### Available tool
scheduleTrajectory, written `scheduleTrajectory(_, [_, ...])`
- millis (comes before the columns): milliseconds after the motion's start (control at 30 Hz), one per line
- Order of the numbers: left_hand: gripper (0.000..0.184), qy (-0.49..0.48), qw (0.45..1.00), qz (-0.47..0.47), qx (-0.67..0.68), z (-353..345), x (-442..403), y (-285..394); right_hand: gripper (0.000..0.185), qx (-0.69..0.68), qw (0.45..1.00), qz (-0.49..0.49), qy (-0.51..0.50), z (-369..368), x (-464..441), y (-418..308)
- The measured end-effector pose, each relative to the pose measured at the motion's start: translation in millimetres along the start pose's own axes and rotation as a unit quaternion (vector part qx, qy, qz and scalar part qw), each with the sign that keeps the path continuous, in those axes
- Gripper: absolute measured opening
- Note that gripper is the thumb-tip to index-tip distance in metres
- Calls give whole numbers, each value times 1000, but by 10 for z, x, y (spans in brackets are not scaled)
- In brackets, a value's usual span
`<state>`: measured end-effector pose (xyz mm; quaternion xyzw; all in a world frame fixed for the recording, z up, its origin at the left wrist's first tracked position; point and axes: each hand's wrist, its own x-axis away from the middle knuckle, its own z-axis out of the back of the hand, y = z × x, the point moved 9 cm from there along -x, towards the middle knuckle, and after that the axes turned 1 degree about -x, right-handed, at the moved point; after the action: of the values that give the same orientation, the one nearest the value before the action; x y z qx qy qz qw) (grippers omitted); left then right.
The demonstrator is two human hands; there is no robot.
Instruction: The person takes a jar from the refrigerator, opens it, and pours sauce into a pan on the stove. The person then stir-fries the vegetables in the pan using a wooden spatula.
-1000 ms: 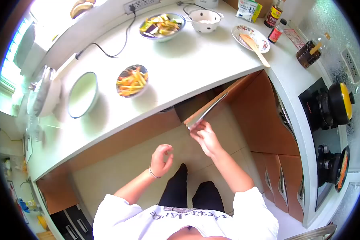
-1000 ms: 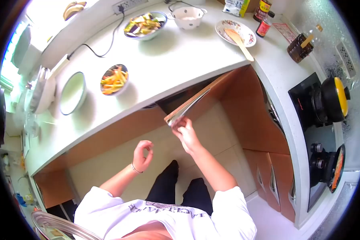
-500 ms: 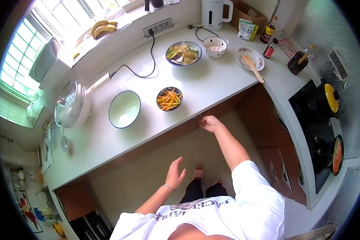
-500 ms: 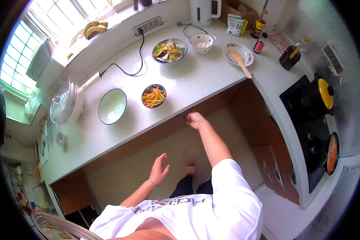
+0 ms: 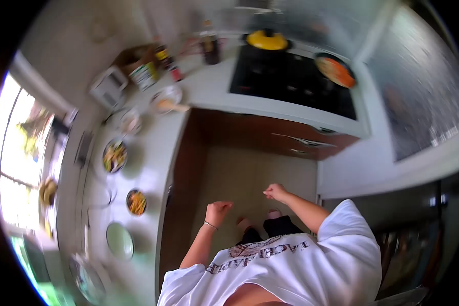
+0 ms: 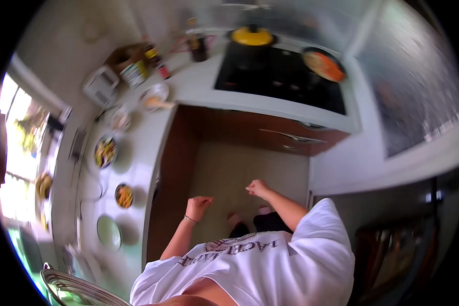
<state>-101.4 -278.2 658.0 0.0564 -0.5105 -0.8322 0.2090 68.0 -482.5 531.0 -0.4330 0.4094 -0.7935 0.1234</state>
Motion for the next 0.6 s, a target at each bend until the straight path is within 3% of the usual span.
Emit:
scheduleTrajectory(100, [11,-123,990,-62,2,-614,-296,774,26,-59,979,-78,176,1191,1250,893])
scheduleTrajectory(167, [12,-166,982,-86,-34,-1197,-553,1243,27,-113,960,-86,240,1650,1816,1403])
scheduleTrajectory(233, [15,-154,975,-152,-50,-1440,-747,1603,29,-174,905,-110,372,1937,2386,1574])
scheduleTrajectory(267, [15,-174,970,-159,-52,-1685,-744,1812,29,-186,896,-121,385,2022,2651,1643])
scheduleTrajectory(333, [18,-223,953,-207,10,-2257,-577,2247,31,-332,848,-29,413,2163,3067,1795])
scheduleTrajectory(467, [21,-379,892,-243,25,-3530,79,3020,29,-351,801,-11,485,2681,3996,2253])
scheduleTrajectory(600, [23,-454,836,-309,-14,-4796,760,3597,29,-365,736,28,569,3449,5002,3126])
